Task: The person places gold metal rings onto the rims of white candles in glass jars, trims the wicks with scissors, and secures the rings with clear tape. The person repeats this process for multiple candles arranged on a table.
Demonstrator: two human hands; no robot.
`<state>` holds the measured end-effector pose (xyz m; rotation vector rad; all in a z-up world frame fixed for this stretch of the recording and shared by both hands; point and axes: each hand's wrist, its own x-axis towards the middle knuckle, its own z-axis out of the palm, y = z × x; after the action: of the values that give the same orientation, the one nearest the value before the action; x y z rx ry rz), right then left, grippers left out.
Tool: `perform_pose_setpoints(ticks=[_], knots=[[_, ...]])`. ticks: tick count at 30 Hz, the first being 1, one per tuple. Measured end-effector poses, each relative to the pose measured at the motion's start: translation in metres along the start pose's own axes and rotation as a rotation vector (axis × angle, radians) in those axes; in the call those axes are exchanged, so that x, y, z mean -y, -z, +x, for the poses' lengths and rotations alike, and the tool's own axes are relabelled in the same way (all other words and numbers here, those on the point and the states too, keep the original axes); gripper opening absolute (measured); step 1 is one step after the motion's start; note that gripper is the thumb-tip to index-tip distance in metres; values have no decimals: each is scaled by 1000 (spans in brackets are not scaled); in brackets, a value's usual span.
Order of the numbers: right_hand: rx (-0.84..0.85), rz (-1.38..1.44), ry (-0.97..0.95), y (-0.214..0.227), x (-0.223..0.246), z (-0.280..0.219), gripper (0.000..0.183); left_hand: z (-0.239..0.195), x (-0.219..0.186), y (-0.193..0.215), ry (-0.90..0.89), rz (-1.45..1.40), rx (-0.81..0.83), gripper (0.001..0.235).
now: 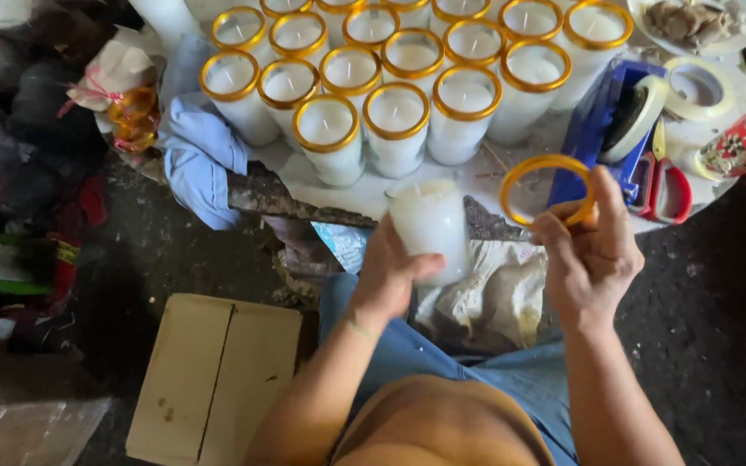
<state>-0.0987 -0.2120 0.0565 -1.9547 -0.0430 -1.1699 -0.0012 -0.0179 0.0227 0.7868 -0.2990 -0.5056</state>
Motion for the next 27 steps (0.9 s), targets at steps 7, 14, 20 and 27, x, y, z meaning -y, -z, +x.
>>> perform_pose_setpoints(ticks=[7,14,20,27], knots=[[-133,252,-339,-3,20,33,20,47,5,9,-323,702,95,91],[93,34,-379,-31,5,72,20,38,-13,-11,-355,780,47,114],[239,-49,-324,-61,11,76,18,40,-21,-16,-534,836,62,101],[241,-124,-251,-72,-5,72,18,48,-20,-7,-603,868,109,95]])
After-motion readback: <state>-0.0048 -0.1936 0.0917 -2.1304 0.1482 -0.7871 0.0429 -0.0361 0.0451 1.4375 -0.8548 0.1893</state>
